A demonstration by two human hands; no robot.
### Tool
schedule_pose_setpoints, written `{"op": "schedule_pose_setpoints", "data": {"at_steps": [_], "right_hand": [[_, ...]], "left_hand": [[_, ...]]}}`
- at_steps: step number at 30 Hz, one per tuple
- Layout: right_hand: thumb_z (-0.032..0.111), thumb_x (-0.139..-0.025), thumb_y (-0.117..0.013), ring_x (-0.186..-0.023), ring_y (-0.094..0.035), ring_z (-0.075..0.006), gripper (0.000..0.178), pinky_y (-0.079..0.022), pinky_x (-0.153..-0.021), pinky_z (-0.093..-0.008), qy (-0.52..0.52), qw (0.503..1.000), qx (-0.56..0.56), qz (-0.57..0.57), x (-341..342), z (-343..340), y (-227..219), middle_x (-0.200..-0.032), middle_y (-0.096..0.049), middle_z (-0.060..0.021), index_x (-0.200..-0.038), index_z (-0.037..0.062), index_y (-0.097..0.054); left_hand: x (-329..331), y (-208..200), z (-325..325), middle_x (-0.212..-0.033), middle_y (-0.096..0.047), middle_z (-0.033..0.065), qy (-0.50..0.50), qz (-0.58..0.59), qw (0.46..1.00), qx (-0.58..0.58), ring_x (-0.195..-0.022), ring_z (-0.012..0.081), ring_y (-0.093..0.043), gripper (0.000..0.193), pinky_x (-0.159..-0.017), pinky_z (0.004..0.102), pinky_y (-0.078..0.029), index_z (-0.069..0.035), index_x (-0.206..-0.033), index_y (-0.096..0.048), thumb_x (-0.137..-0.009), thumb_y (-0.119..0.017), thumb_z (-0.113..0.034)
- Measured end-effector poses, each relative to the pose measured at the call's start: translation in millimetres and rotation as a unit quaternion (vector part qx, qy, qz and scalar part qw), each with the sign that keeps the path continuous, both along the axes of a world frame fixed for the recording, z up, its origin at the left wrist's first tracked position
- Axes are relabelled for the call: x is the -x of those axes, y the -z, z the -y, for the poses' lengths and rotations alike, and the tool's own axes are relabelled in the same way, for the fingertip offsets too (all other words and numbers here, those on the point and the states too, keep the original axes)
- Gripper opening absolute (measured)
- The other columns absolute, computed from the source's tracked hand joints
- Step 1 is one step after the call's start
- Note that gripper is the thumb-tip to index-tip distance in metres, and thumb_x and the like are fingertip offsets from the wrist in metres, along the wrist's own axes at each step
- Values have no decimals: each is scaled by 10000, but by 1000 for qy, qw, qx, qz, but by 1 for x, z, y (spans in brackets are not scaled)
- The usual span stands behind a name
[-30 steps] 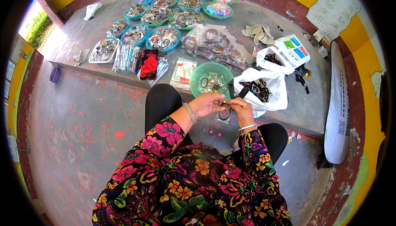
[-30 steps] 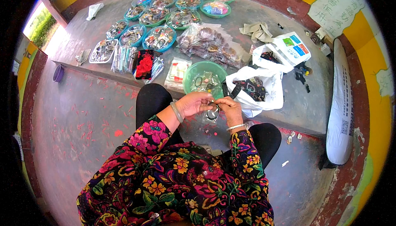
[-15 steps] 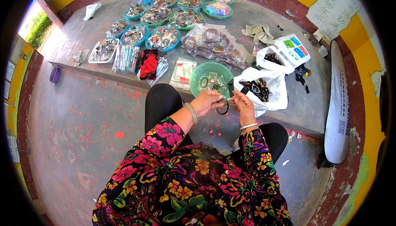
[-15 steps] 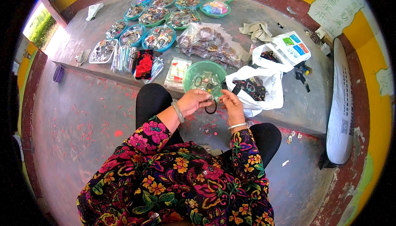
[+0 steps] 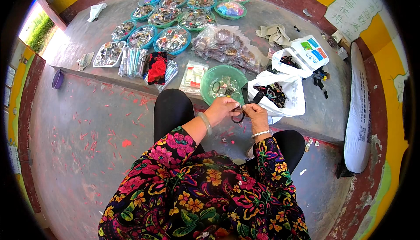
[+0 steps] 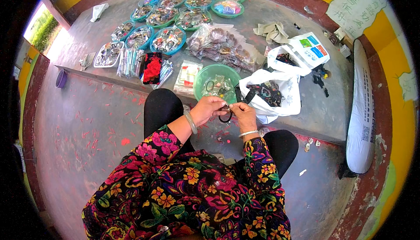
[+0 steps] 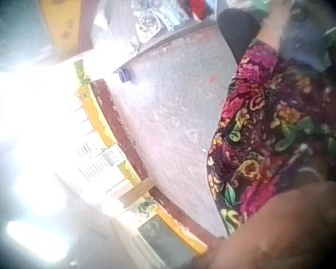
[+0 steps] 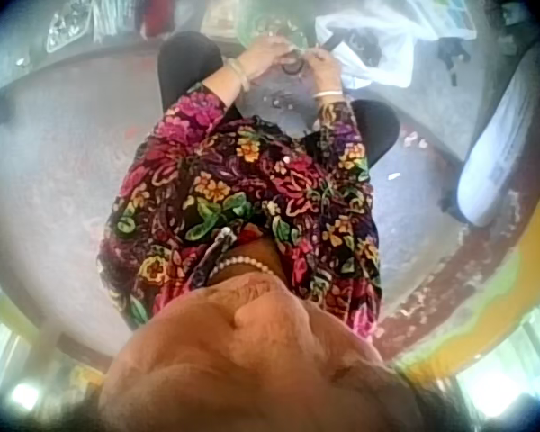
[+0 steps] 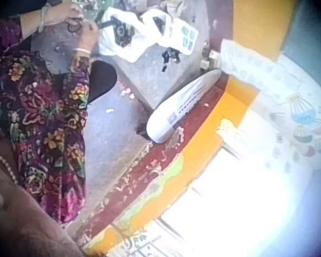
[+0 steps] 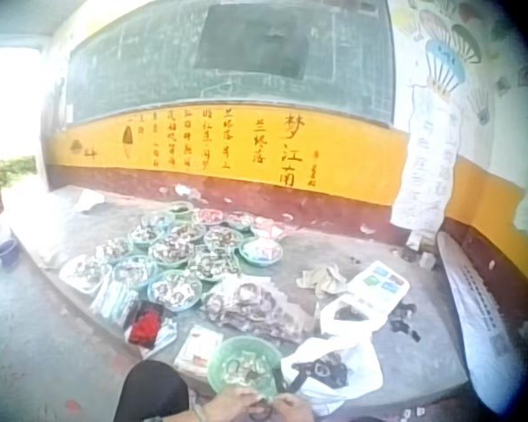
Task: The person sits on the floor and repeatedly picks up small hair accessories from a white bag, places them into clear plastic bags, and sets the filled bags into a green bowl. The workspace includes various packaged items and a digital scale.
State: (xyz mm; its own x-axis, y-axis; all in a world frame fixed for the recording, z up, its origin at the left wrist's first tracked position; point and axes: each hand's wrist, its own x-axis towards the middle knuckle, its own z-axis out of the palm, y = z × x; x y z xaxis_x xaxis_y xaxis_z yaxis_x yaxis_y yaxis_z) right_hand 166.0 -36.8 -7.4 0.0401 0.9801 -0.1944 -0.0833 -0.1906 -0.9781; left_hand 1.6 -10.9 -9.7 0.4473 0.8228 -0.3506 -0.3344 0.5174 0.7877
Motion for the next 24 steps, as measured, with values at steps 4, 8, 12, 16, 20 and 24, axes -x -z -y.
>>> {"op": "schedule_pose_setpoints", "data": {"at_steps": [4,8,12,16,20,24], "right_hand": [[105,-789,-643,-596,-454,-27,99,-365,-548,-180,-5,999,-15,-33,-2,1,0,-666,-560,43,-760,11,-633],[113,-795,-639,-592,-452,-29,112,-362,-544,-179,-2,998,-25,-49,-4,0,4,-656,-557,41,-769,4,-635],[102,-794,-632,-595,-458,-31,109,-370,-542,-183,10,1000,-21,-10,0,1,-1,-661,-564,34,-778,-5,-639],[71,-787,-621,-602,-471,-35,86,-382,-543,-185,17,998,-32,43,-3,0,1,-673,-576,28,-782,-12,-644],[66,-784,-618,-604,-473,-34,78,-383,-544,-183,11,998,-42,54,-1,0,2,-675,-576,31,-774,-9,-640],[78,-797,-608,-599,-461,-30,85,-376,-543,-178,-10,994,-67,88,-1,-1,10,-664,-559,35,-761,4,-630]], "left_hand": [[5,-2,-2,-906,-587,111,9,61,998,32,-810,199,-616,170,-709,255,-530,62,-919,-555,-869,-520,-97],[6,-3,-2,-902,-583,116,12,82,996,42,-817,211,-619,167,-694,247,-535,59,-912,-545,-869,-522,-100],[8,-5,-4,-909,-581,121,21,65,997,41,-828,217,-620,166,-698,247,-537,62,-914,-541,-867,-524,-96],[7,-8,-3,-918,-583,106,25,56,998,30,-839,198,-618,155,-696,241,-532,41,-931,-548,-858,-538,-95],[4,-10,-1,-886,-594,78,48,15,999,5,-811,157,-613,125,-684,235,-526,8,-916,-572,-846,-555,-94],[4,-8,-2,-829,-605,59,47,-38,998,6,-770,136,-609,102,-658,237,-525,-4,-874,-590,-839,-563,-96]]}}
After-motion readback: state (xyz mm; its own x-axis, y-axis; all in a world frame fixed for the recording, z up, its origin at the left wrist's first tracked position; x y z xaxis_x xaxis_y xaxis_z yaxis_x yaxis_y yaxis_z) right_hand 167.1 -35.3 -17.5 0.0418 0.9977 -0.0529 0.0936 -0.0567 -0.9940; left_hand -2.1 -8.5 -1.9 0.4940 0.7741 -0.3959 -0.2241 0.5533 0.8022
